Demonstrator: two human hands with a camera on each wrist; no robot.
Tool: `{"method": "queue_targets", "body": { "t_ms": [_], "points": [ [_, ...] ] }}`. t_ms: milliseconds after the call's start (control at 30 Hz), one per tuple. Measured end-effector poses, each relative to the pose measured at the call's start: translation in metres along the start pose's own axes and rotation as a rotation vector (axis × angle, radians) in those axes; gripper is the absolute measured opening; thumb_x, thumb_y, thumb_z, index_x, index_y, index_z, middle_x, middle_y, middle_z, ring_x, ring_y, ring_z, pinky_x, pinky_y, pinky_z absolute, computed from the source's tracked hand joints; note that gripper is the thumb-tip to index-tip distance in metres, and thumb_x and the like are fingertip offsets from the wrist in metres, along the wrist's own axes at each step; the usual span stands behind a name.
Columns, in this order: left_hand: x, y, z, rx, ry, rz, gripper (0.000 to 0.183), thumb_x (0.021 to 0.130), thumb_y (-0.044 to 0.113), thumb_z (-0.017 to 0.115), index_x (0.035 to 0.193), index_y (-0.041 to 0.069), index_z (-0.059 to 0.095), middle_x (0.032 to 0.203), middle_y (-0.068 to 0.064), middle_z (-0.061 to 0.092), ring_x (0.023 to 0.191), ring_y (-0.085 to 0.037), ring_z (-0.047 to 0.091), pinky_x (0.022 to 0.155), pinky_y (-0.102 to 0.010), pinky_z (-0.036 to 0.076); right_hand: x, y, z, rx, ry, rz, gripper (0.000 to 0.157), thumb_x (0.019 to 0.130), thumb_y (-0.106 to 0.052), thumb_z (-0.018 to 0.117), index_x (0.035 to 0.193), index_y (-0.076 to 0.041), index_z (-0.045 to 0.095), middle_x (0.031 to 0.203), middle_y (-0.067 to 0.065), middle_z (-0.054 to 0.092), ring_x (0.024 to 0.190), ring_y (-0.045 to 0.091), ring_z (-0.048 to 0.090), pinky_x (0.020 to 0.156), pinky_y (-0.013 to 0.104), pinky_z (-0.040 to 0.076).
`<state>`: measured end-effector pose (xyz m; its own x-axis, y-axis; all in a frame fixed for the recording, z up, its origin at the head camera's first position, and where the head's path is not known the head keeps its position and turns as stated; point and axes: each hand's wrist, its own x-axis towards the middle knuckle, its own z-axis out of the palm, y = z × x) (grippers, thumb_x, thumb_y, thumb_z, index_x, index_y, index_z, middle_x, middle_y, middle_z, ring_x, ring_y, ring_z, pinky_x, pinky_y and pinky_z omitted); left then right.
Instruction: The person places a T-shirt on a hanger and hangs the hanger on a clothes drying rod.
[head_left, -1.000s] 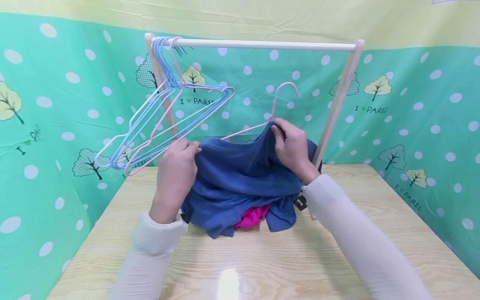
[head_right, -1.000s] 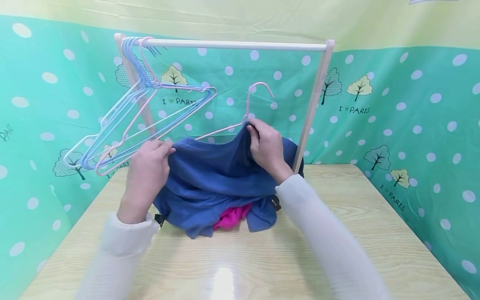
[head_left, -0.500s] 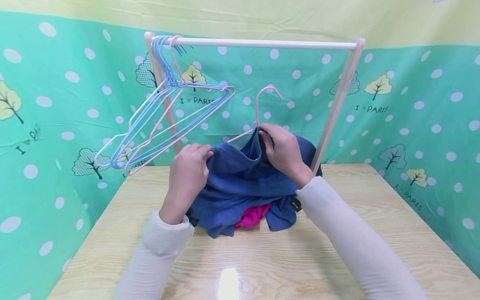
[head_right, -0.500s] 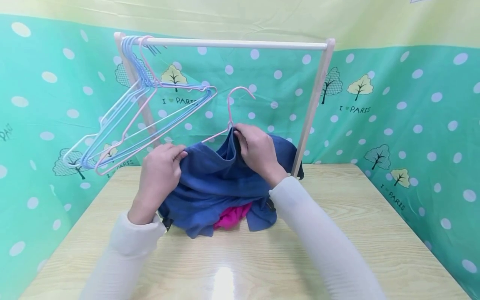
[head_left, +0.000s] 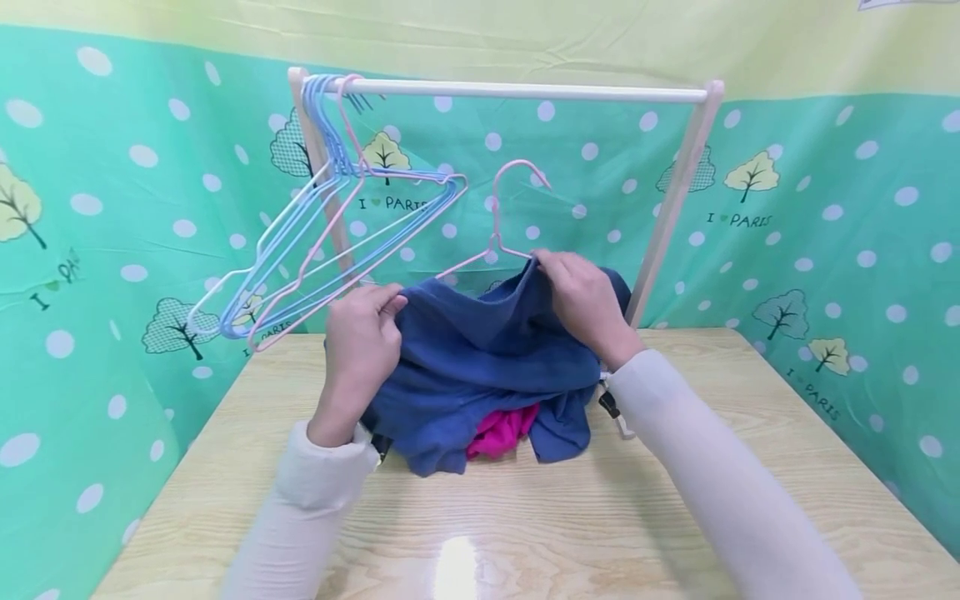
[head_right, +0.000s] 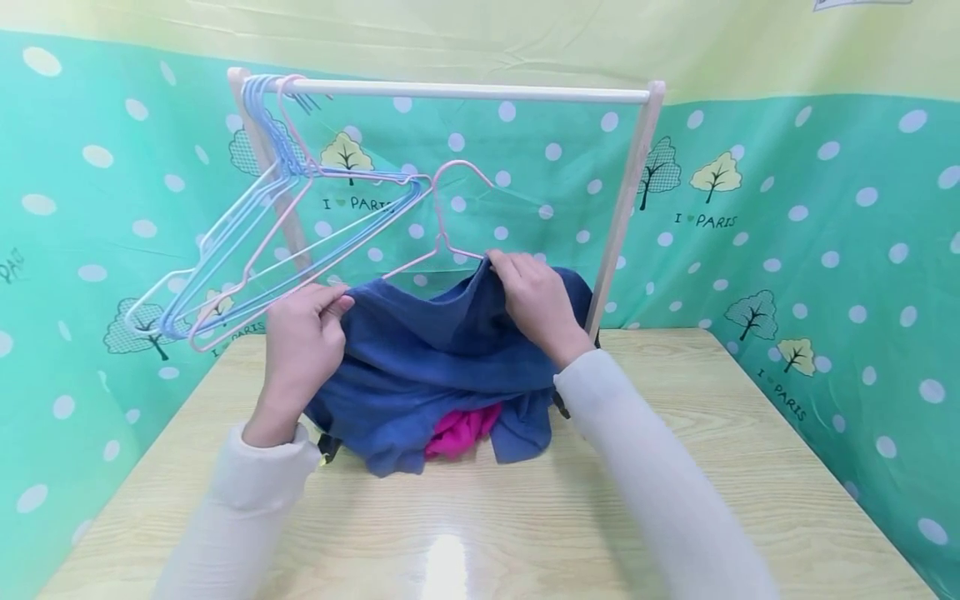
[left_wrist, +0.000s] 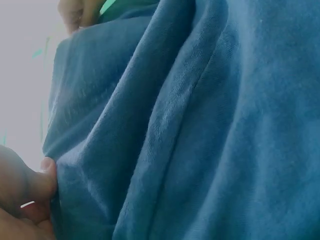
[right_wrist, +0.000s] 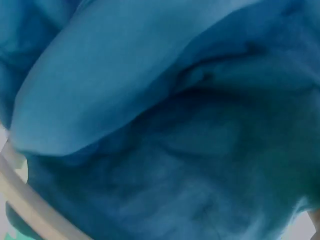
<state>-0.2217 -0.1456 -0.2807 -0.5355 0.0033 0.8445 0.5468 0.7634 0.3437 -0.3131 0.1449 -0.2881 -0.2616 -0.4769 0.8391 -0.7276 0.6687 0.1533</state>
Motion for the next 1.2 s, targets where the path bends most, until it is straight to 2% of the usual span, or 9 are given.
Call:
{"method": "queue_targets", "body": {
  "t_ms": [133,267,367,467,633,800,900,1000,1200],
  "points": [
    [0.001,-0.001,-0.004,0.000,0.012,-0.033,0.011,0.094,-0.004,0.066,0.096,-0.010,0.076,0.089,-0.023,0.074,0.083,-0.040,0.071,0.078,-0.052,0.058,0.000,0.006,-0.004,0.009,-0.033,0.023,0.027,0.104,0.000,0.055,0.129,0.006,0.062,0.108,0.023,0.070,0.098,0.038,0.068,0.088,0.048,0.057],
    [0.001,-0.001,-0.006,-0.010,0.015,-0.078,0.015,0.097,0.001,0.066,0.098,-0.010,0.076,0.090,-0.024,0.073,0.083,-0.040,0.071,0.078,-0.051,0.057,0.000,0.005,-0.006,0.025,-0.030,0.034,0.038,0.105,-0.008,0.055,0.141,0.005,0.055,0.123,0.024,0.067,0.113,0.039,0.064,0.104,0.049,0.049],
    [0.001,-0.001,-0.006,-0.024,0.028,-0.090,0.015,0.097,0.001,0.067,0.099,-0.011,0.076,0.090,-0.024,0.073,0.082,-0.040,0.071,0.077,-0.051,0.058,-0.004,0.005,-0.005,0.013,0.024,0.037,0.045,0.103,-0.010,0.058,0.144,0.006,0.051,0.131,0.025,0.062,0.122,0.041,0.059,0.112,0.050,0.042],
    [0.002,-0.002,-0.008,-0.032,0.033,-0.089,0.015,0.097,0.002,0.067,0.098,-0.011,0.076,0.090,-0.024,0.073,0.081,-0.040,0.072,0.076,-0.051,0.058,-0.009,0.008,-0.001,-0.022,0.102,0.036,0.042,0.101,-0.007,0.062,0.139,0.006,0.054,0.131,0.026,0.062,0.124,0.041,0.058,0.113,0.050,0.041],
    [0.002,-0.003,-0.011,-0.036,0.020,-0.085,0.014,0.097,0.000,0.067,0.100,-0.011,0.076,0.092,-0.024,0.074,0.082,-0.039,0.072,0.076,-0.050,0.058,-0.015,0.015,0.004,-0.085,0.176,0.052,0.028,0.100,-0.004,0.064,0.126,0.005,0.063,0.120,0.023,0.068,0.115,0.039,0.063,0.111,0.047,0.044],
    [0.004,-0.004,-0.015,-0.046,0.014,-0.026,0.012,0.095,-0.001,0.068,0.097,-0.009,0.077,0.088,-0.022,0.074,0.077,-0.037,0.072,0.072,-0.049,0.057,-0.021,0.020,0.005,-0.150,0.221,0.057,0.019,0.102,-0.005,0.060,0.117,0.005,0.069,0.107,0.022,0.072,0.103,0.040,0.068,0.102,0.048,0.051],
    [0.005,-0.005,-0.017,-0.055,0.014,-0.001,0.011,0.094,-0.003,0.068,0.096,-0.010,0.077,0.087,-0.022,0.074,0.076,-0.037,0.071,0.071,-0.049,0.057,-0.024,0.025,0.005,-0.167,0.229,0.036,0.019,0.104,-0.006,0.058,0.115,0.005,0.070,0.106,0.022,0.072,0.101,0.040,0.068,0.099,0.049,0.053],
    [0.007,-0.008,-0.020,-0.064,0.008,0.004,0.011,0.094,-0.005,0.068,0.097,-0.011,0.076,0.089,-0.022,0.074,0.078,-0.037,0.072,0.072,-0.048,0.058,-0.029,0.032,0.003,-0.156,0.223,0.023,0.019,0.104,-0.004,0.058,0.116,0.004,0.070,0.107,0.021,0.072,0.101,0.041,0.068,0.095,0.049,0.054],
    [0.008,-0.013,-0.025,-0.065,0.007,0.006,0.010,0.093,-0.007,0.068,0.097,-0.011,0.076,0.088,-0.022,0.075,0.078,-0.037,0.073,0.069,-0.047,0.057,-0.037,0.041,-0.003,-0.087,0.193,0.052,0.018,0.102,0.002,0.056,0.113,0.007,0.069,0.102,0.023,0.071,0.093,0.041,0.068,0.085,0.051,0.057]
  ]
}}
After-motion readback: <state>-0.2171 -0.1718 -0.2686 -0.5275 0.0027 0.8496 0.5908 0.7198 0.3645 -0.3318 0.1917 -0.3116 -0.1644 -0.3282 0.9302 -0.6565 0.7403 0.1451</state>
